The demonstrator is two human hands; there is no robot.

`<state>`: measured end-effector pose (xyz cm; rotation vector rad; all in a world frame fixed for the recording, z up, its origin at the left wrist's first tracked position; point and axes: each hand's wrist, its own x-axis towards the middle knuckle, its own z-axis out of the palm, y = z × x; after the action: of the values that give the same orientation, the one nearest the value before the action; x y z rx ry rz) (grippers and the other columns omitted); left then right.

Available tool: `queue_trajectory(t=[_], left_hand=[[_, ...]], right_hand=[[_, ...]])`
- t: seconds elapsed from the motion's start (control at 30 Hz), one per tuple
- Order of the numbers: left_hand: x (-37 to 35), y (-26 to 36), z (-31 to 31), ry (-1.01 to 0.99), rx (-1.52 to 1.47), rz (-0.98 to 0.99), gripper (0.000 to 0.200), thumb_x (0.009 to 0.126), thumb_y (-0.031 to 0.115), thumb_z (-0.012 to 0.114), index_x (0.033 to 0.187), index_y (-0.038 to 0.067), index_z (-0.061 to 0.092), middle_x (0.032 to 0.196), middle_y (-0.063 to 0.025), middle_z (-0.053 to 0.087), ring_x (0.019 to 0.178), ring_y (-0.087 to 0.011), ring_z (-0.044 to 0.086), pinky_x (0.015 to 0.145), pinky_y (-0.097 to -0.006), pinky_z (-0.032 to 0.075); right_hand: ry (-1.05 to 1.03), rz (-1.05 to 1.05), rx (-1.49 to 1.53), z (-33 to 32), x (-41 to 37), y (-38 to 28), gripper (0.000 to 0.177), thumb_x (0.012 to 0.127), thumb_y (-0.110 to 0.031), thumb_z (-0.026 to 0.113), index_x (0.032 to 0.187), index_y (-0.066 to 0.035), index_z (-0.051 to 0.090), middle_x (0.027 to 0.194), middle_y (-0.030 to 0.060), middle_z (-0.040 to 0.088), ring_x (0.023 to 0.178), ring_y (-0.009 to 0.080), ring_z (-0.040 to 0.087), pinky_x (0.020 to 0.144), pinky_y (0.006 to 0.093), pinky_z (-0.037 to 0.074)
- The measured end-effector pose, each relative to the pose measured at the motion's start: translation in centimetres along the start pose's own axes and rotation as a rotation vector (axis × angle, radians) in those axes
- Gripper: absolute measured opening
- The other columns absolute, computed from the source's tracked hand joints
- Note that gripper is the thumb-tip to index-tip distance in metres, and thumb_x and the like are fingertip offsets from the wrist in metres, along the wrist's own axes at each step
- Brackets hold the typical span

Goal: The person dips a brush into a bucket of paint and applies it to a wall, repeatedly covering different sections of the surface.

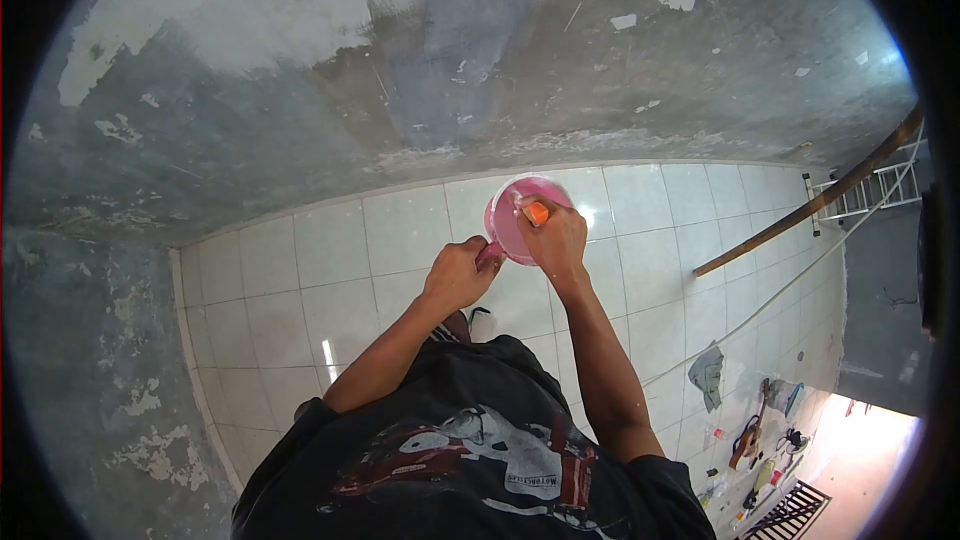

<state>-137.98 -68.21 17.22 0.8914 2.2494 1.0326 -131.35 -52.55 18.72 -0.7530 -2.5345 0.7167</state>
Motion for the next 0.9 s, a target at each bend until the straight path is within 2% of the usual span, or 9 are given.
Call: queue_trajectory(t=[0.2, 0.37, 0.43, 0.5, 0.57, 0.7, 0.77, 0.8, 0.9], left_hand=[[3.4, -1.8, -2.4, -0.003, 0.003, 0.031, 0.022, 0.080, 0.020, 0.067, 0.082, 0.000, 0.060, 0.063, -0.0188, 0.058, 0.059, -0.0351, 0.059, 0.057, -0.0410, 0.046], [5.0, -2.6, -3.5, -0.072, 0.025, 0.064, 0.027, 0.083, 0.028, 0.063, 0.081, 0.001, 0.059, 0.067, -0.0198, 0.061, 0.066, -0.0380, 0.061, 0.061, -0.0445, 0.048], [5.7, -2.5, -3.7, -0.069, 0.033, 0.112, 0.028, 0.083, 0.029, 0.063, 0.082, 0.001, 0.059, 0.068, -0.0198, 0.061, 0.067, -0.0379, 0.061, 0.062, -0.0447, 0.048], [6.4, -2.2, -4.0, -0.149, 0.042, 0.051, 0.028, 0.083, 0.029, 0.063, 0.083, 0.001, 0.059, 0.069, -0.0202, 0.062, 0.068, -0.0383, 0.061, 0.063, -0.0453, 0.048], [7.2, -2.1, -4.2, -0.172, 0.037, 0.070, 0.028, 0.083, 0.029, 0.062, 0.084, 0.001, 0.059, 0.070, -0.0202, 0.062, 0.069, -0.0384, 0.061, 0.063, -0.0456, 0.047], [8.7, -1.8, -4.7, -0.173, 0.067, 0.114, 0.029, 0.083, 0.030, 0.061, 0.087, 0.001, 0.060, 0.071, -0.0197, 0.063, 0.070, -0.0376, 0.061, 0.065, -0.0454, 0.048], [9.1, -1.1, -4.4, -0.164, 0.079, 0.070, 0.029, 0.084, 0.030, 0.061, 0.088, 0.002, 0.061, 0.071, -0.0195, 0.063, 0.069, -0.0372, 0.061, 0.065, -0.0454, 0.048], [9.4, -0.7, -4.1, -0.160, 0.093, 0.030, 0.030, 0.084, 0.031, 0.060, 0.089, 0.002, 0.061, 0.071, -0.0193, 0.063, 0.069, -0.0369, 0.061, 0.065, -0.0455, 0.048], [9.9, -0.1, -2.7, -0.141, 0.105, 0.029, 0.030, 0.083, 0.031, 0.061, 0.090, 0.001, 0.062, 0.070, -0.0194, 0.063, 0.069, -0.0370, 0.061, 0.065, -0.0454, 0.048]], right_hand=[[-0.160, -0.008, 0.125, -0.5, 2.8, -0.6, 0.014, 0.075, -0.022, 0.066, 0.086, -0.013, 0.069, 0.071, 0.0123, 0.065, 0.063, 0.0333, 0.063, 0.059, 0.0421, 0.050], [-0.077, -0.007, -0.015, -1.7, 4.7, -1.4, 0.014, 0.073, -0.019, 0.067, 0.085, -0.012, 0.069, 0.077, 0.0115, 0.067, 0.069, 0.0305, 0.064, 0.062, 0.0400, 0.050], [-0.026, -0.072, -0.113, -1.7, 5.8, -1.4, 0.015, 0.072, -0.015, 0.068, 0.086, -0.011, 0.070, 0.085, 0.0109, 0.069, 0.071, 0.0289, 0.066, 0.067, 0.0361, 0.052], [-0.048, -0.144, -0.112, -1.5, 6.8, -1.0, 0.013, 0.074, -0.013, 0.064, 0.086, -0.013, 0.069, 0.081, 0.0083, 0.068, 0.075, 0.0257, 0.064, 0.066, 0.0378, 0.051], [-0.209, -0.453, -0.104, -0.9, 7.6, 0.3, 0.017, 0.074, -0.010, 0.063, 0.090, -0.013, 0.068, 0.081, 0.0080, 0.067, 0.078, 0.0253, 0.064, 0.067, 0.0387, 0.051], [-0.255, -0.495, -0.218, -0.4, 8.0, 0.4, 0.018, 0.074, -0.007, 0.061, 0.090, -0.011, 0.067, 0.080, 0.0082, 0.067, 0.083, 0.0248, 0.064, 0.068, 0.0389, 0.052], [-0.125, -0.257, -0.227, 0.2, 7.7, 0.7, 0.013, 0.075, -0.009, 0.061, 0.087, -0.009, 0.064, 0.080, 0.0101, 0.066, 0.080, 0.0278, 0.064, 0.067, 0.0399, 0.051], [-0.131, -0.266, -0.222, 0.3, 7.7, 1.0, 0.013, 0.075, -0.009, 0.061, 0.087, -0.009, 0.064, 0.080, 0.0101, 0.066, 0.080, 0.0278, 0.064, 0.067, 0.0399, 0.051], [-0.069, -0.034, -0.165, 0.7, 7.9, 2.6, 0.013, 0.075, -0.015, 0.063, 0.086, -0.009, 0.065, 0.074, 0.0124, 0.065, 0.071, 0.0322, 0.064, 0.063, 0.0428, 0.050]])
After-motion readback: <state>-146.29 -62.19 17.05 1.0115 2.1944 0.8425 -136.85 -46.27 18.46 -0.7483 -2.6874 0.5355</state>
